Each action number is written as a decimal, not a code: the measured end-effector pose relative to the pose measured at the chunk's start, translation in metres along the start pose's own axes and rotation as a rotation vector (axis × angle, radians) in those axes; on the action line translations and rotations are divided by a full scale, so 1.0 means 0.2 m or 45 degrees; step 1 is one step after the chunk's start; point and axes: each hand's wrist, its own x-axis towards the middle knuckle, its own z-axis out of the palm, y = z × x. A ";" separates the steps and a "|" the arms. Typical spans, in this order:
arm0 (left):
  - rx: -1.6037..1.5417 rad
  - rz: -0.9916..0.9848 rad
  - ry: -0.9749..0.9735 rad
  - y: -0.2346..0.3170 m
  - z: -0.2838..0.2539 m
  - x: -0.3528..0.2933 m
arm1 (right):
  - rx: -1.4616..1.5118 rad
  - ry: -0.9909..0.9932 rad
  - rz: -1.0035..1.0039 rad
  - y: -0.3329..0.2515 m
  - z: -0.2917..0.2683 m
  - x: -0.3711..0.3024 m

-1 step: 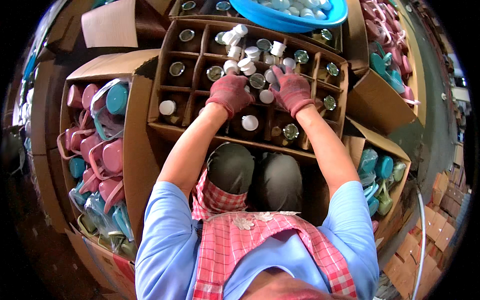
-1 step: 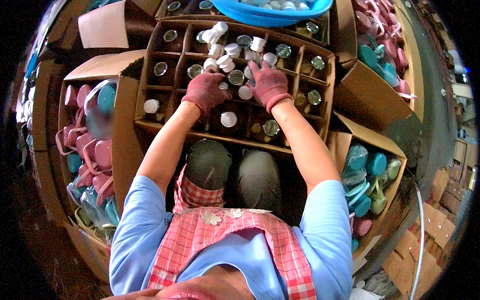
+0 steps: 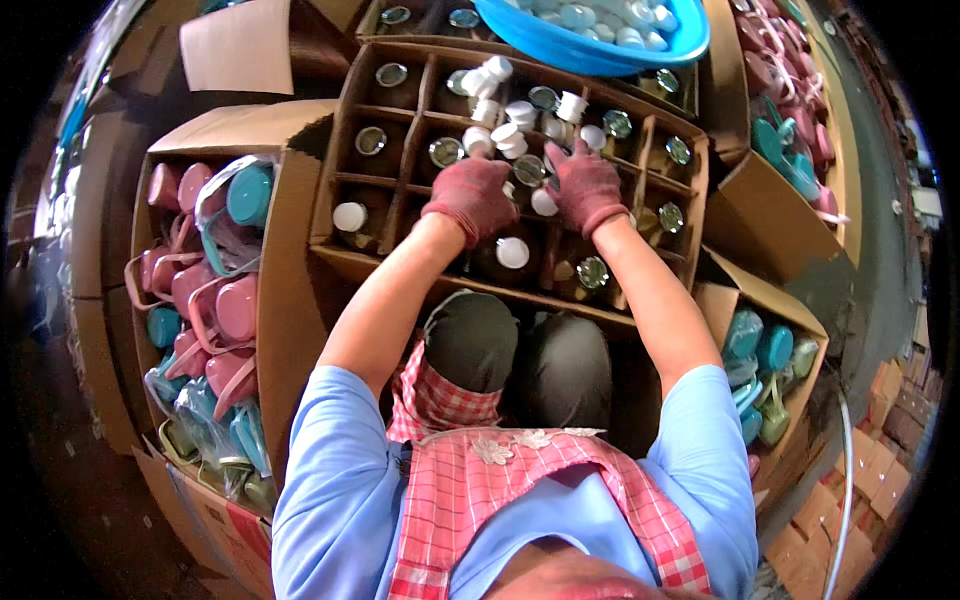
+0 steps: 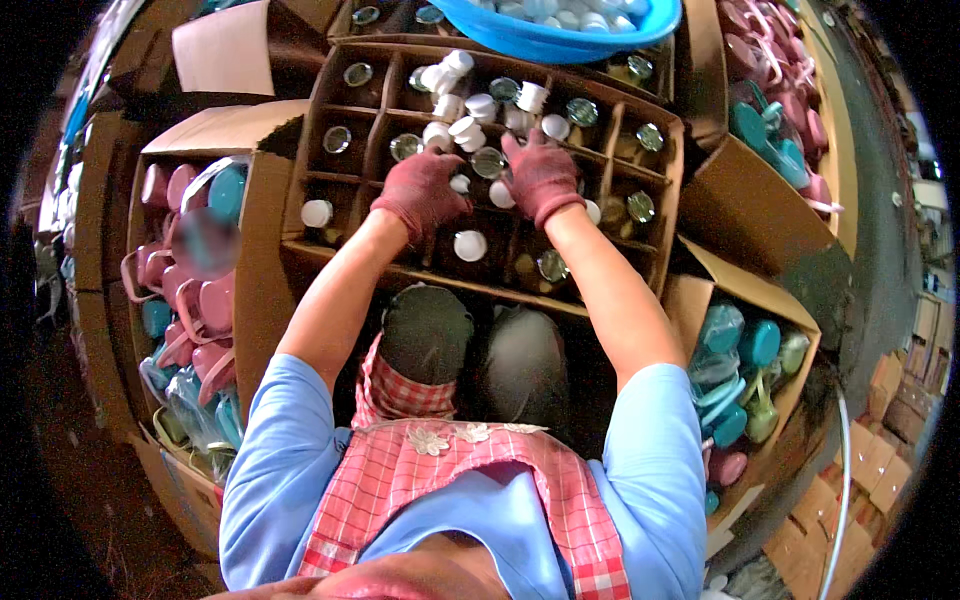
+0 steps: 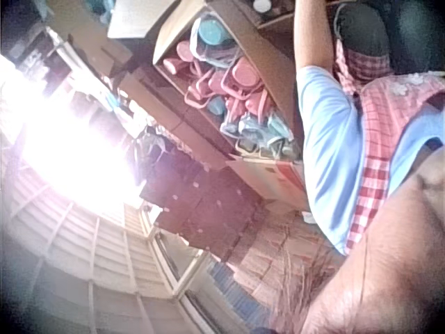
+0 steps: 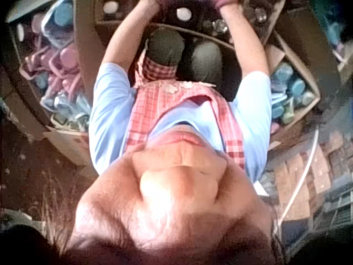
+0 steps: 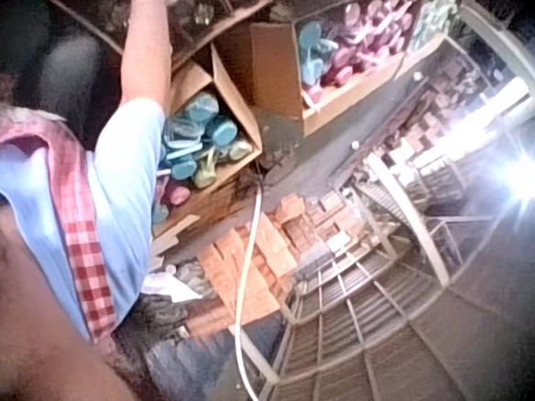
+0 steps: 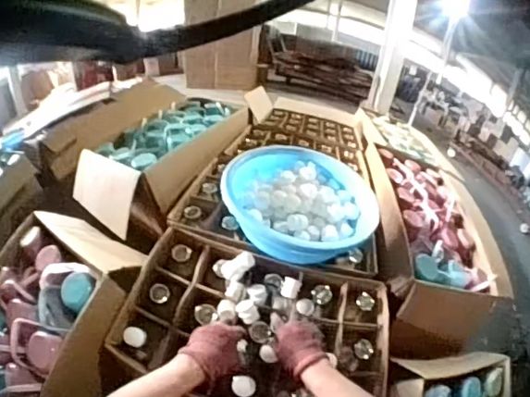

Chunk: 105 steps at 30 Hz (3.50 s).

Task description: The person assembles plastic containers by placing lids onto the bodies and inserting plastic bags inside. They handle multiple containers of different colors, including yellow, blue, and pink, and place the finished items into cardboard boxes.

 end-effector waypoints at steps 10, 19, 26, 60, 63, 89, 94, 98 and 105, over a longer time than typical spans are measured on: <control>-0.416 0.181 0.492 -0.21 0.05 -0.12 | 0.279 0.306 -0.033 0.09 -0.03 0.01; 0.063 -0.289 0.774 -0.79 -0.01 0.04 | 0.262 -0.080 0.108 0.12 0.03 -0.79; 0.199 -0.440 0.428 -0.71 -0.08 0.10 | -0.035 -0.074 -0.056 0.03 0.05 -0.69; 0.251 0.040 0.790 -0.92 -0.20 0.60 | 0.020 0.262 0.546 0.70 -0.17 0.06; 0.043 -0.126 0.508 -0.90 -0.28 0.70 | -0.131 0.098 0.740 0.88 -0.07 0.04; 0.520 0.693 0.262 -0.05 -0.07 0.24 | 0.030 -0.405 0.362 0.19 -0.11 0.25; 0.431 0.641 0.077 -0.08 -0.09 0.32 | 0.286 -0.379 0.501 0.29 -0.03 0.31; 0.285 0.582 0.188 -0.17 -0.06 0.35 | 0.442 -0.265 0.499 0.37 0.04 0.27; -0.598 0.790 1.017 -0.05 -0.52 0.49 | 0.967 0.762 0.008 0.39 -0.31 0.17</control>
